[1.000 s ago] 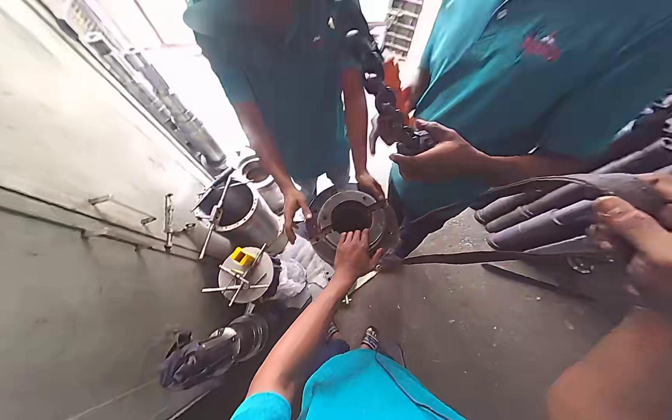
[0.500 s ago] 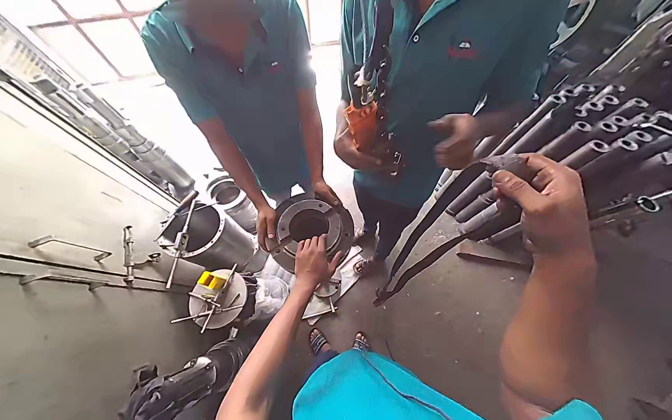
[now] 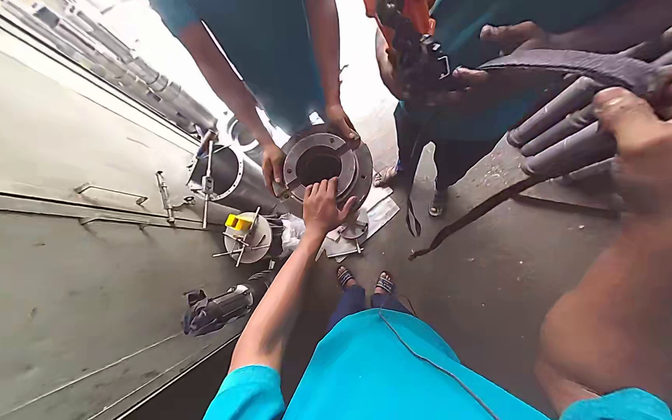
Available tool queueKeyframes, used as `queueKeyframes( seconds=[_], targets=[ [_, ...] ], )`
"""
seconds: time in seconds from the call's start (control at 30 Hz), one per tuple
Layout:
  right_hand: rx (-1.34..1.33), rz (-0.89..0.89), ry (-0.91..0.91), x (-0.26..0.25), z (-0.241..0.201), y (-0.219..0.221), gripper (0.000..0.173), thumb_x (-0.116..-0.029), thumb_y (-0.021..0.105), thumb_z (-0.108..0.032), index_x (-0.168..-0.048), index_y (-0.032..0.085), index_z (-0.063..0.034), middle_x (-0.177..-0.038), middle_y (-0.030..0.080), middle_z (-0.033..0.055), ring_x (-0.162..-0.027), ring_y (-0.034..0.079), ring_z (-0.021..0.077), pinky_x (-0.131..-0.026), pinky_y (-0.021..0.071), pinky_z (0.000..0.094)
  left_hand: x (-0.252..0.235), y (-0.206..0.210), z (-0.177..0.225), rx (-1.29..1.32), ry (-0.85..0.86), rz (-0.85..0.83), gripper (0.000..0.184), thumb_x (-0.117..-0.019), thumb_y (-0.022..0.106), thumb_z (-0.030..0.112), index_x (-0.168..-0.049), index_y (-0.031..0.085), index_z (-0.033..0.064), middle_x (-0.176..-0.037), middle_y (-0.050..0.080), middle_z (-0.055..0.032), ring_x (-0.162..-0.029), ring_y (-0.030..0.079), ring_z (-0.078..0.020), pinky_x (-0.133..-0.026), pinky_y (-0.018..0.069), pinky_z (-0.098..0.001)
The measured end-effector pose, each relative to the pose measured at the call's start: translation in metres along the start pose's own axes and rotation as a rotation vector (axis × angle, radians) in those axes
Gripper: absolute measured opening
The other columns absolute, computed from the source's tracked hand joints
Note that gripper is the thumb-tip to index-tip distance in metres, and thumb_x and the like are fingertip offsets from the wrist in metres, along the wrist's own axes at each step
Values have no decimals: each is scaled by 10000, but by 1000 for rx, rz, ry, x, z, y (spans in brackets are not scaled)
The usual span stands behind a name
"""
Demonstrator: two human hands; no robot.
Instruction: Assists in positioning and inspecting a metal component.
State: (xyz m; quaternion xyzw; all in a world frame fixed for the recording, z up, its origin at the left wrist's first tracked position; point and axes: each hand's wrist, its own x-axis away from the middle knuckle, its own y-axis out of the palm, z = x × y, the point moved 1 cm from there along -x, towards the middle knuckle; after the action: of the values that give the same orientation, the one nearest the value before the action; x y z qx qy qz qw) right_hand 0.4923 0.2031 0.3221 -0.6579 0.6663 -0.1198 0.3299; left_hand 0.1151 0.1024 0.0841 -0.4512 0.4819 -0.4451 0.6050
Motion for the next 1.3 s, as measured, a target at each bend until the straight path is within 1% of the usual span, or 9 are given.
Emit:
queueKeyframes(
  seconds=[0.5,0.57,0.67,0.77,0.83,0.93,1.1,1.2,1.3],
  targets=[
    [97,-31,143,91,86,26,689,-909,666,-213,-1506,377,-29,-1395,586,136,-1231,621,156,-991,556,333,1,-6,2,5,12,-52,735,-946,487,666,-1370,583,73,-1234,689,-159,-1169,644,-337,-1101,407,-534],
    [192,-137,218,137,96,33,663,-949,633,-197,-1531,362,-31,-1492,512,184,-1294,592,246,-1006,559,410,1,-4,0,5,17,-50,740,-945,481,667,-1376,575,73,-1244,683,-161,-1187,634,-339,-1108,398,-531],
    [274,-462,327,251,122,57,311,-963,635,-109,-1245,598,17,-1094,681,228,-939,700,356,-811,578,577,1,-6,1,22,19,-62,742,-951,474,666,-1377,571,66,-1250,680,-168,-1190,631,-346,-1106,392,-537],
    [44,-1092,460,393,131,106,224,-976,681,-243,-1052,719,-36,-913,721,137,-836,703,279,-808,569,534,0,-7,0,26,16,-69,755,-943,457,688,-1368,575,75,-1248,680,-156,-1202,628,-327,-1114,391,-525],
    [-223,-1196,473,455,90,145,266,-986,668,-304,-1056,749,-60,-926,737,104,-840,697,205,-832,562,460,-2,-5,1,35,30,-49,760,-942,449,694,-1354,580,69,-1234,684,-157,-1193,630,-331,-1101,398,-521],
    [-728,-977,446,482,17,195,421,-1062,536,-306,-1417,619,-94,-1042,741,33,-823,638,18,-797,546,233,5,-8,-4,90,42,-56,761,-948,463,675,-1361,575,46,-1269,669,-190,-1225,614,-368,-1110,390,-561],
    [-991,-316,213,438,-84,183,1003,-1007,544,-480,-1610,-79,23,-1469,554,181,-906,702,112,-760,581,300,15,-19,-2,236,150,-10,829,-955,452,690,-1408,541,2,-1370,579,-324,-1297,534,-523,-1079,357,-722],
    [-813,247,-21,407,-158,120,903,-1008,518,-576,-1622,116,-50,-1499,515,152,-952,659,97,-803,550,279,13,-11,0,247,167,-19,897,-956,433,696,-1421,496,-69,-1381,540,-376,-1316,501,-556,-1101,313,-730],
    [-806,878,-330,378,-221,35,313,-1007,614,-371,-1236,616,-159,-1064,672,-4,-829,634,70,-729,534,248,17,-10,-7,160,121,-32,888,-968,441,686,-1447,484,-61,-1396,559,-326,-1327,522,-495,-1127,321,-668]
  ],
)
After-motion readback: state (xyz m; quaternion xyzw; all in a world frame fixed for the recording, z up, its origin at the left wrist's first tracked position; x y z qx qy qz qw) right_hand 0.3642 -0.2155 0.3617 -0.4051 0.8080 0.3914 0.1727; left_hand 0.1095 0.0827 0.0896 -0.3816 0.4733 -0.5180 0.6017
